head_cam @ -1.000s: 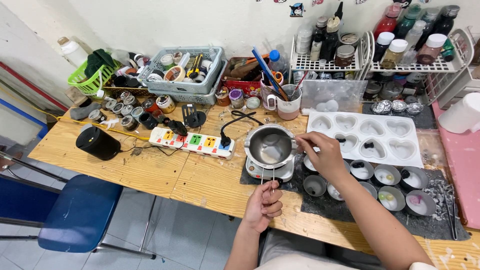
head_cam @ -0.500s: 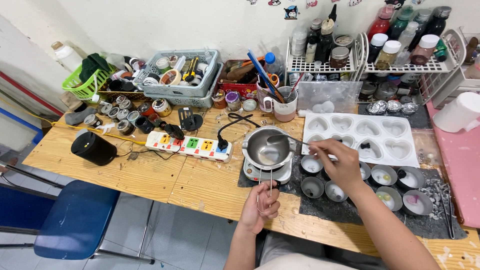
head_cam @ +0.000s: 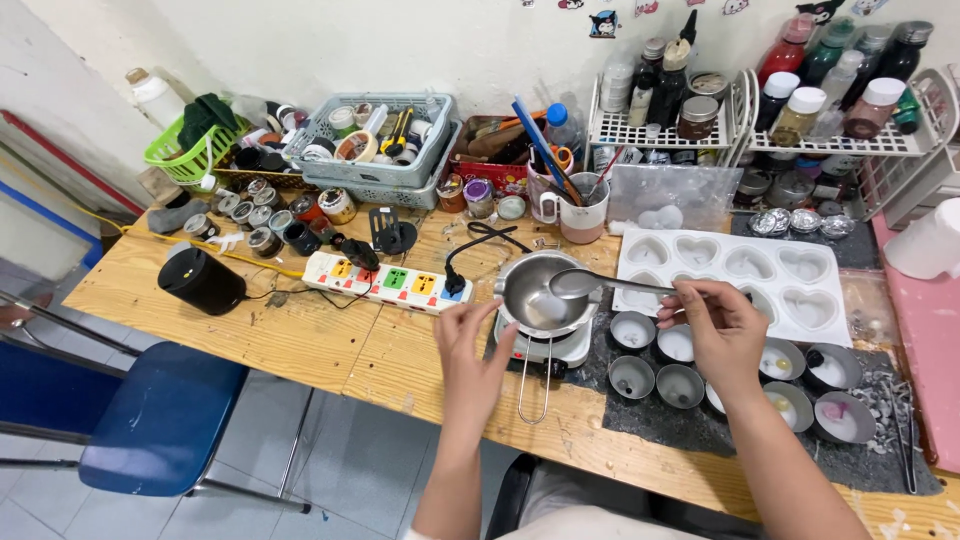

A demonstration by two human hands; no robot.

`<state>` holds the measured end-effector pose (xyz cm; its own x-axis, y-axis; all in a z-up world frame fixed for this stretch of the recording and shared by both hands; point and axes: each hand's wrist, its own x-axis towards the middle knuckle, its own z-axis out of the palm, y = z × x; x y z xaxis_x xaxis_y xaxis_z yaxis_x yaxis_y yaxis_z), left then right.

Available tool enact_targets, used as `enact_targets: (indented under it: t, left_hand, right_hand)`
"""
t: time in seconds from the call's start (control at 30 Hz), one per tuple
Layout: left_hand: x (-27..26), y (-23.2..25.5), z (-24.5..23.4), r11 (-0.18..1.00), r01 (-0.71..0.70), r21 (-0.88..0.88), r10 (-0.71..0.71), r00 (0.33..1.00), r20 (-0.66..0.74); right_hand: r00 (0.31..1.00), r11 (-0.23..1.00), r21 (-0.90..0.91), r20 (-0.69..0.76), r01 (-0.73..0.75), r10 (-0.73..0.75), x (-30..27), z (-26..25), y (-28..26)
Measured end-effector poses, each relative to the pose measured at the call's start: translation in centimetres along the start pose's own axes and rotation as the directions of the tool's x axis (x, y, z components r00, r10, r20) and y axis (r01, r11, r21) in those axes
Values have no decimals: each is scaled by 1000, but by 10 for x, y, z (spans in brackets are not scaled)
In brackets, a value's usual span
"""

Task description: Prepare molds and wax for candle making.

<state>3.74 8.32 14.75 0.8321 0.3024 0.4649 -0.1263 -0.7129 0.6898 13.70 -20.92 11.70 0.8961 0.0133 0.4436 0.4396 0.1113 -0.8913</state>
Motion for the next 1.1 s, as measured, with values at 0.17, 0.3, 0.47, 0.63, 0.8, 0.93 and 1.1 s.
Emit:
enact_targets:
  t: [0.17, 0.3, 0.47, 0.63, 0.8, 0.93, 1.1]
  left_hand:
    - [41, 20, 16, 983, -137, 120, 123, 985, 119]
    - [51, 19, 25, 966, -220, 133, 203, 971, 129]
    - [52, 17, 24, 964, -239, 115, 224, 966, 127]
    - [55, 16, 19, 956, -268, 121, 250, 958, 142]
    - [59, 16, 19, 943, -303, 134, 273, 940, 204]
    - [61, 10, 23, 923, -355, 147, 314, 917, 246]
    - [65, 7, 29, 921, -379, 91, 351, 908, 229]
  right_hand:
    - [1000, 1000, -1, -6, 29, -29, -8, 5, -6]
    - [1000, 1000, -2, -5, 31, -31, -9, 2, -6]
    - [999, 999, -11, 5, 50, -50, -9, 2, -9]
    - [996, 996, -17, 27, 82, -81, -9, 3, -12]
    - [992, 988, -87, 39, 126, -123, -9, 6, -16]
    - [994, 988, -108, 15, 111, -110, -9, 6, -13]
    - [999, 999, 6, -25, 47, -46, -10, 6, -10]
